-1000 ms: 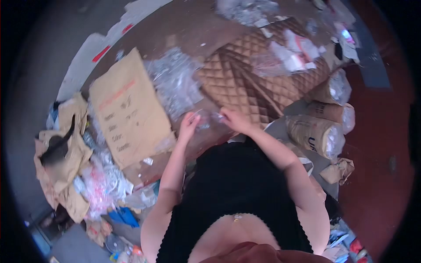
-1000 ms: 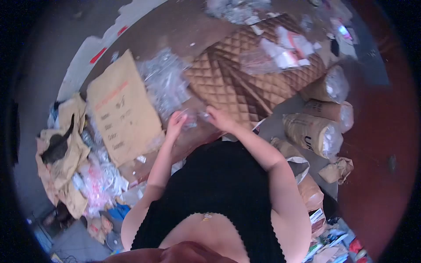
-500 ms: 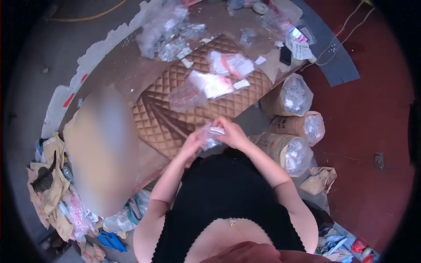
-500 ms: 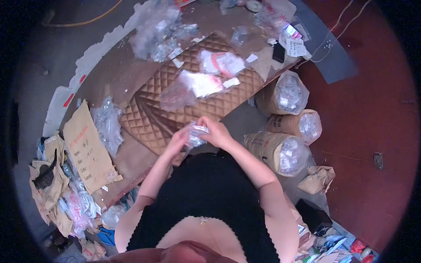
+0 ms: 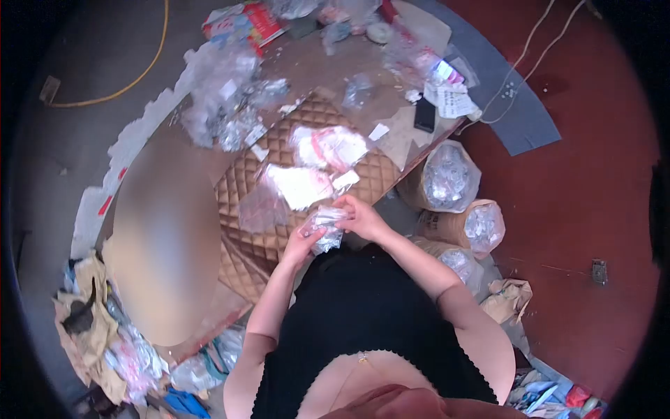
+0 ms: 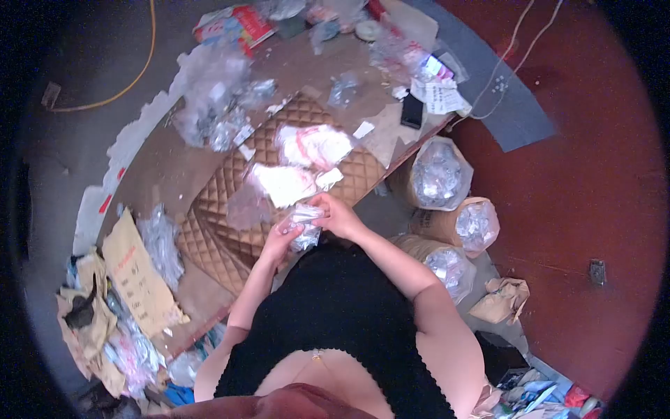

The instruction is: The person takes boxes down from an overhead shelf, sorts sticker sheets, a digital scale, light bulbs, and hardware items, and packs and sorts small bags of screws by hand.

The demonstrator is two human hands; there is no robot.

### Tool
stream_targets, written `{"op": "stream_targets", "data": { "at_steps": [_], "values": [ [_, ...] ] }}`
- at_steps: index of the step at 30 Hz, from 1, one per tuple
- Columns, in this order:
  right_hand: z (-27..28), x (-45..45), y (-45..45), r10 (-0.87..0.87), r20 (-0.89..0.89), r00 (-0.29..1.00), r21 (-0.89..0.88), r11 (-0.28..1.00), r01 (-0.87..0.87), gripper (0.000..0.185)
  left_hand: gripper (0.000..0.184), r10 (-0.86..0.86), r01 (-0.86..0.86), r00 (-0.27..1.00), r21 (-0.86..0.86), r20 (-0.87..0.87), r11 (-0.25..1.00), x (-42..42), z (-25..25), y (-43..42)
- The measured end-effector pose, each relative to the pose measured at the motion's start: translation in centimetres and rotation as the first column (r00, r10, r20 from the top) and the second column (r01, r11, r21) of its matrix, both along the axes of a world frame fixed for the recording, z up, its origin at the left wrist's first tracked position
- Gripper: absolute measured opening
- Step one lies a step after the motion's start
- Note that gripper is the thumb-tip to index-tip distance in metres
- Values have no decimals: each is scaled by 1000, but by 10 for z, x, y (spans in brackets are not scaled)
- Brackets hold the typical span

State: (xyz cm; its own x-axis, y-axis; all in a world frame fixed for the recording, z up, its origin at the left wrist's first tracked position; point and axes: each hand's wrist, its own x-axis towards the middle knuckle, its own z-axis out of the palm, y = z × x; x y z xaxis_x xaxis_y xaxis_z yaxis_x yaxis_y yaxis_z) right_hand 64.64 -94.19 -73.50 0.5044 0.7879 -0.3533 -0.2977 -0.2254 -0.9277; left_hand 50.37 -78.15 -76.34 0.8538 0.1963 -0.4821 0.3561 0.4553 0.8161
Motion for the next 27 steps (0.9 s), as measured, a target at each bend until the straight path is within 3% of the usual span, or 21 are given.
{"op": "stream_targets", "data": {
  "at_steps": [3,4,8,10,11,12,13,15,17,19,21,25,27],
  "values": [
    [-5,31,-8,-14,16,1000,-33,999,14,31,44,-16,13,999,51,43,999,41,-14,-4],
    [-6,42,-11,-44,15,999,-80,996,45,27,42,18,-13,998,-71,62,997,53,-18,-8],
    [0,92,-21,-80,103,991,-158,983,96,20,41,-30,17,997,-177,-68,984,101,-31,-11],
    [-5,124,-23,-43,112,993,-170,983,62,21,42,-11,9,1000,-101,-27,995,134,-18,-12],
    [-13,144,-23,-74,475,877,-54,992,113,20,43,-1,1,1000,-20,7,1000,150,-14,-12],
    [-19,163,-24,-139,756,640,89,990,110,20,41,29,-27,998,-36,52,999,167,-28,-11],
    [-18,182,-23,-114,745,657,92,993,67,20,41,73,-72,997,-31,37,997,185,-29,-9],
    [-15,216,-26,-149,368,918,-61,981,183,21,37,84,-85,996,-49,-35,995,217,-27,-5],
    [-30,258,-31,-270,272,924,80,963,258,23,34,210,-213,976,-59,-56,975,252,-30,1],
    [-24,298,-37,-277,182,944,67,961,269,23,32,318,-324,945,-76,-80,943,284,-36,21],
    [-15,331,-45,-279,118,953,38,960,276,23,26,351,-292,903,247,-247,924,310,-44,53],
    [-36,371,-51,-226,136,965,-90,967,239,22,21,484,-357,847,440,-220,824,331,-100,92],
    [-40,379,-50,-205,142,968,-110,969,222,22,35,303,67,898,780,-319,622,332,-128,104]
  ]
}}
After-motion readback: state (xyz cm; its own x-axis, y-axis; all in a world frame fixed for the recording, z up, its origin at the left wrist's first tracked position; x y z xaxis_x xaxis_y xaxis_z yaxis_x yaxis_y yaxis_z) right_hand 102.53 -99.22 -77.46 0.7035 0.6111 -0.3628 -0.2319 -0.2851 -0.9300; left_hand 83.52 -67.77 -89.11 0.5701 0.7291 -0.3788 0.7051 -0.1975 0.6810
